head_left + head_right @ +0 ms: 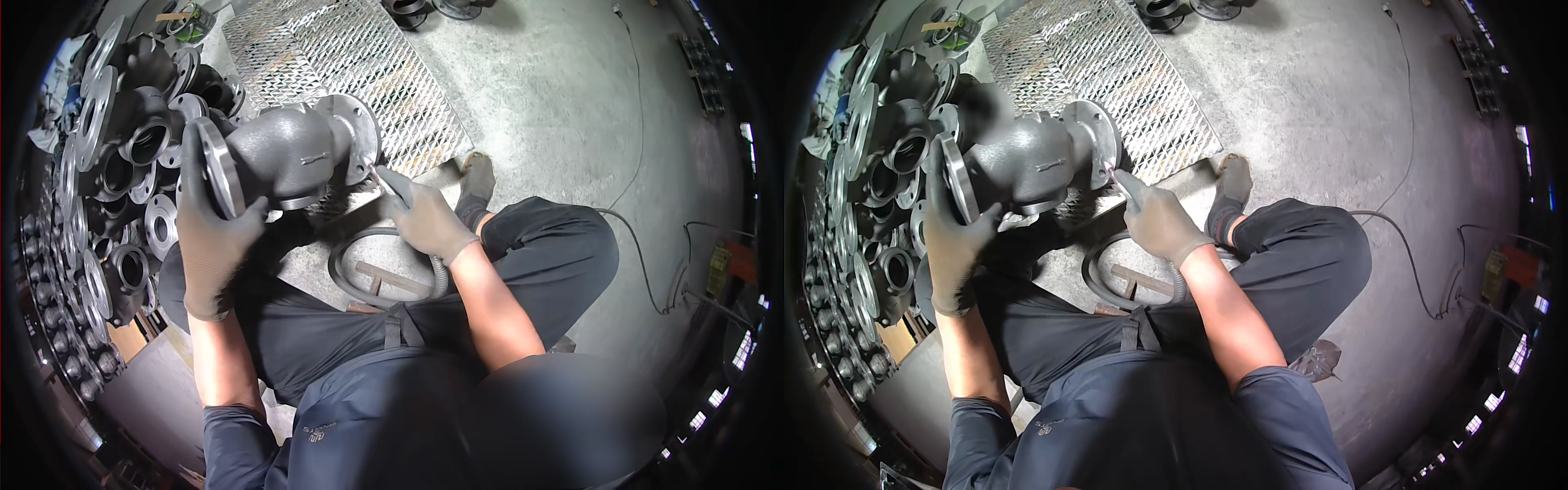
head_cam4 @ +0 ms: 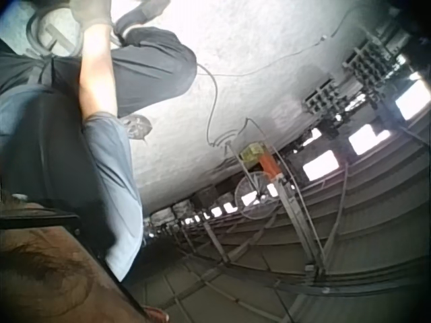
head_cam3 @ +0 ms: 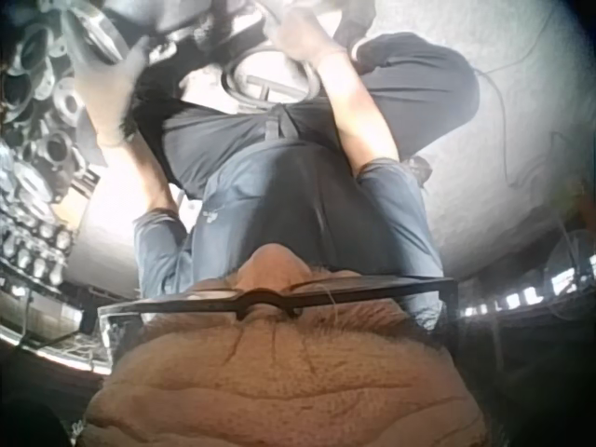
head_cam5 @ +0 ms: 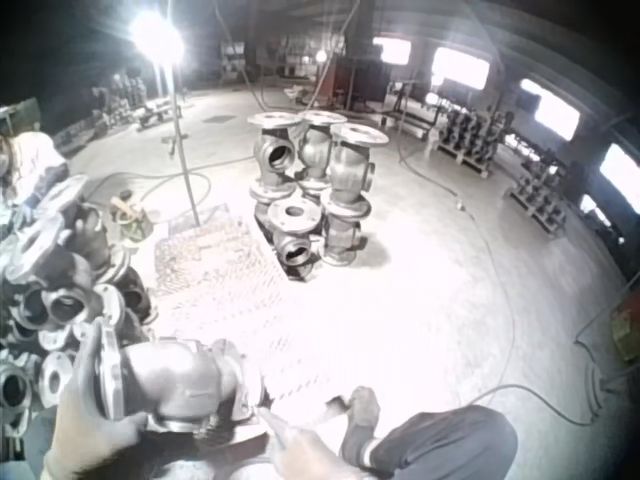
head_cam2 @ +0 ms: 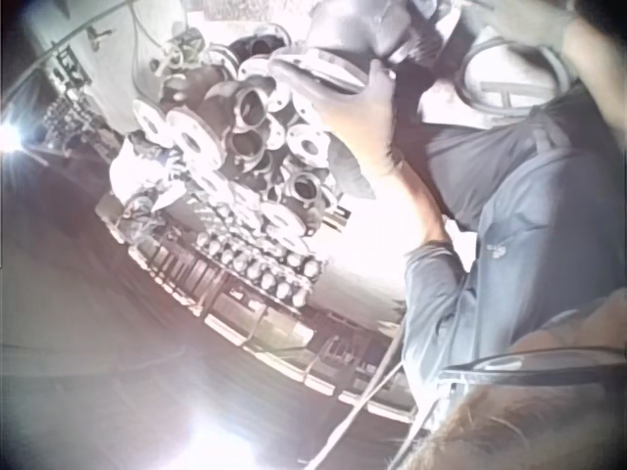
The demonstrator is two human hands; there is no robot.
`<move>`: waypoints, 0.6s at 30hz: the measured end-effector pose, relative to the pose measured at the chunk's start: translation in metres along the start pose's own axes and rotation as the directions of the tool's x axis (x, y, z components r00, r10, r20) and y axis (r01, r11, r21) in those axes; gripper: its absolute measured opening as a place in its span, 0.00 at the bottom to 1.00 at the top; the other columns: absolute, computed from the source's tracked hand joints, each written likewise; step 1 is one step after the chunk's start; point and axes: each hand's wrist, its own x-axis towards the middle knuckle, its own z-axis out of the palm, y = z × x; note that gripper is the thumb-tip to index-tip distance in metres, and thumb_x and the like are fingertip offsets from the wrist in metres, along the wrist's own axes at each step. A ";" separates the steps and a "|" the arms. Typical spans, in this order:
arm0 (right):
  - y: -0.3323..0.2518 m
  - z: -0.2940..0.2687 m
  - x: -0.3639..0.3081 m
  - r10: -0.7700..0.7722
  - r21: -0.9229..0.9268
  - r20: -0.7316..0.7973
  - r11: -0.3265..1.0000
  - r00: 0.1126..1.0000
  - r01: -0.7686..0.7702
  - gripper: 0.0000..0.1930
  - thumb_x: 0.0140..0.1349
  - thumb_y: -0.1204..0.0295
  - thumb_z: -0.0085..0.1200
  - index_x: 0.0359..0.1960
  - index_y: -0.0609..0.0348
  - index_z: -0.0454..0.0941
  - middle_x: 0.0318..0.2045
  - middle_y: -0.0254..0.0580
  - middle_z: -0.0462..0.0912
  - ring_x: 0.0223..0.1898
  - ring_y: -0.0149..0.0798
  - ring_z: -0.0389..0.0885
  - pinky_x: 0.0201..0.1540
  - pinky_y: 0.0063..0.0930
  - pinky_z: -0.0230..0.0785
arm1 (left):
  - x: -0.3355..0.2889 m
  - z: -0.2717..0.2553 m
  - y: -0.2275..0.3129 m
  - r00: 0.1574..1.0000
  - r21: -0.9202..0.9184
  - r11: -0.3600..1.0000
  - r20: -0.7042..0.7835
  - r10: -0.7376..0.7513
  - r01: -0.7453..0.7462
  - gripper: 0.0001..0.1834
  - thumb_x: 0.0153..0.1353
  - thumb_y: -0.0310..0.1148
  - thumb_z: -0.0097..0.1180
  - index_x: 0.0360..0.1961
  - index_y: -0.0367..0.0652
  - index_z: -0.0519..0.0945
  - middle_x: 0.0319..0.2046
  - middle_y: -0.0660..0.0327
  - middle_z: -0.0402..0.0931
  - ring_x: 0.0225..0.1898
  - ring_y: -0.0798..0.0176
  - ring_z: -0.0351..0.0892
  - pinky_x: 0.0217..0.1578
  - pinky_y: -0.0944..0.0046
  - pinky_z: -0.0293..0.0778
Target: Using a handheld die grinder to smooth and finish metal flanges before stacking them on a pallet.
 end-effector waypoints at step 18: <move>-0.008 0.060 0.016 -0.009 0.004 -0.190 1.000 0.982 0.010 0.31 0.69 0.81 0.49 0.76 0.67 0.69 0.48 0.77 0.86 0.52 0.71 0.87 0.58 0.57 0.78 | -0.001 -0.013 0.016 0.829 -0.492 0.696 0.107 -0.548 0.524 0.59 0.58 0.42 0.78 0.82 0.22 0.57 0.63 0.43 0.79 0.56 0.60 0.84 0.58 0.63 0.79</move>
